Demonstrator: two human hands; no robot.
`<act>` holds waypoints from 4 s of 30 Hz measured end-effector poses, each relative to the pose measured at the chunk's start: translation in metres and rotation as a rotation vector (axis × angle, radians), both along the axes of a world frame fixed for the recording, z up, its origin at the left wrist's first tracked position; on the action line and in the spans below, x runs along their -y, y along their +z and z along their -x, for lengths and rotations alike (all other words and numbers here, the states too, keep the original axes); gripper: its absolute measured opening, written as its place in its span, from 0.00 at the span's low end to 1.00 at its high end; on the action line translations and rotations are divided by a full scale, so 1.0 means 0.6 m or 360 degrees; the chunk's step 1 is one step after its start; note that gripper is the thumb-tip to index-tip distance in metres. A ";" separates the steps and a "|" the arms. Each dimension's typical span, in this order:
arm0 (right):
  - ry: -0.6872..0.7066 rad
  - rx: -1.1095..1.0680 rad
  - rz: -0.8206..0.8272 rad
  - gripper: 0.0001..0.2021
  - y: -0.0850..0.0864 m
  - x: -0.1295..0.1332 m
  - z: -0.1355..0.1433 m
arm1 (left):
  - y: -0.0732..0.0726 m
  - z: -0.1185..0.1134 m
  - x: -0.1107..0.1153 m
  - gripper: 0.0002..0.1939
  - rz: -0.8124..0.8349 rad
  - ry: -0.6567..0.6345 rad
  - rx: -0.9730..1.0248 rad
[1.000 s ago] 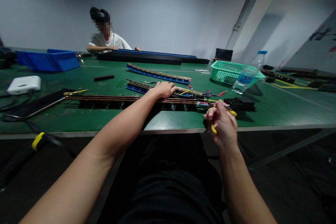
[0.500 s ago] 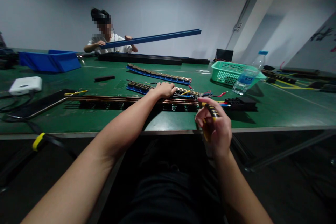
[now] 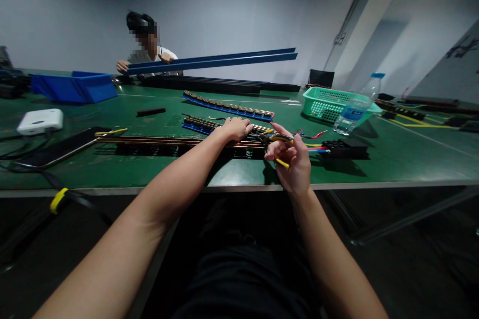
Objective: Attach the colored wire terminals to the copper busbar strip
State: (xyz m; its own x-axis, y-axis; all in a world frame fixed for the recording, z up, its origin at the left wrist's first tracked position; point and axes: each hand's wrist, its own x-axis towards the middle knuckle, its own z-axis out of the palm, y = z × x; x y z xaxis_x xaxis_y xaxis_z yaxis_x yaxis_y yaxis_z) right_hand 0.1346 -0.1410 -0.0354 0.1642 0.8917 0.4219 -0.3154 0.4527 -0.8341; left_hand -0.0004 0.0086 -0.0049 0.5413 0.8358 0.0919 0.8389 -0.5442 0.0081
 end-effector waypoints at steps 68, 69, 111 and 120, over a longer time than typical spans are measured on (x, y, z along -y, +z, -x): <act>-0.0424 0.0828 -0.0311 0.16 -0.035 0.005 -0.004 | 0.003 -0.003 0.002 0.24 0.0019 -0.0010 -0.0004; -0.0462 0.0783 -0.0360 0.19 -0.036 0.006 -0.004 | 0.004 -0.003 0.003 0.24 0.0023 -0.0014 -0.0002; -0.0988 0.1488 -0.0319 0.14 -0.029 -0.001 -0.138 | 0.002 -0.002 -0.002 0.26 0.0013 0.0039 -0.0035; -0.1216 0.1008 -0.0352 0.14 -0.026 -0.011 -0.141 | 0.005 -0.002 0.003 0.26 0.0008 0.0039 -0.0041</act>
